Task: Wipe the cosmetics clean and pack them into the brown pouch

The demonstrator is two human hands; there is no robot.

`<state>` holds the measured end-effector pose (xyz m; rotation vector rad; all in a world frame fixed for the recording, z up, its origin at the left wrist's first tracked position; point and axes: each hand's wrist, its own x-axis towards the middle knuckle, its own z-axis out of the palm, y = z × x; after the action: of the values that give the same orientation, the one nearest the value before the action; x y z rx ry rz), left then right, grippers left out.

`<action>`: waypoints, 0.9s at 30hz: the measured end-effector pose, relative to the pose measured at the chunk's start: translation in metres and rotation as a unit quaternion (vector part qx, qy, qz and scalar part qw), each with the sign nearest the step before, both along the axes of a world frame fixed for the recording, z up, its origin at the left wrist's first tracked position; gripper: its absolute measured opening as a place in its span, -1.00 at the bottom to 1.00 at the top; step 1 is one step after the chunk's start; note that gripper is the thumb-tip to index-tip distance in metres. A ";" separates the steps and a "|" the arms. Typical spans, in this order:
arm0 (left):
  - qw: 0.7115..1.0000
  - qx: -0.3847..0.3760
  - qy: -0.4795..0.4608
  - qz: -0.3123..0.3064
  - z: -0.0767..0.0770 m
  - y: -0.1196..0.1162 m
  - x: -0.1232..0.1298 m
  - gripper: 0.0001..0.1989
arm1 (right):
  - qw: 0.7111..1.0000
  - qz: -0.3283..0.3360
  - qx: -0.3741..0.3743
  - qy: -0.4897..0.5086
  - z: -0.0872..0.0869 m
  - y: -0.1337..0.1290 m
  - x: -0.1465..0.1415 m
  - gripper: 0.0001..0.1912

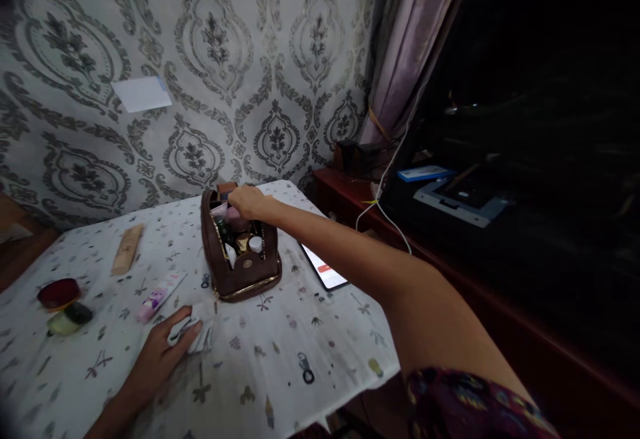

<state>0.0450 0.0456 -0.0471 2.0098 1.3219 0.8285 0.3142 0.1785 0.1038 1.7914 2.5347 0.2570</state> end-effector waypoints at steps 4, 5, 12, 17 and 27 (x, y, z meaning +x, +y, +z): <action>0.999 0.000 -0.009 -0.043 0.004 -0.001 0.002 -0.64 | 0.999 0.008 0.029 0.025 0.014 -0.021 0.007 -0.80; 0.999 0.001 -0.013 -0.048 0.006 0.000 0.002 -0.64 | 0.998 0.008 0.044 0.034 0.015 -0.029 0.008 -0.78; 0.997 0.006 -0.077 -0.006 0.020 0.006 -0.011 -0.67 | 0.885 0.158 0.283 0.335 -0.016 -0.111 -0.016 -0.80; 0.991 0.043 -0.091 0.088 0.024 0.018 -0.030 -0.69 | 0.893 0.298 0.140 0.306 -0.075 -0.154 -0.063 -0.75; 0.867 0.112 0.345 0.342 0.076 0.105 -0.155 -0.54 | 0.861 0.195 -0.117 0.455 -0.127 -0.152 -0.118 -0.82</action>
<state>-0.1102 0.1502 0.0292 2.1084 2.5503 0.5588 0.1960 0.0267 -0.0230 1.4741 3.2794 -1.1230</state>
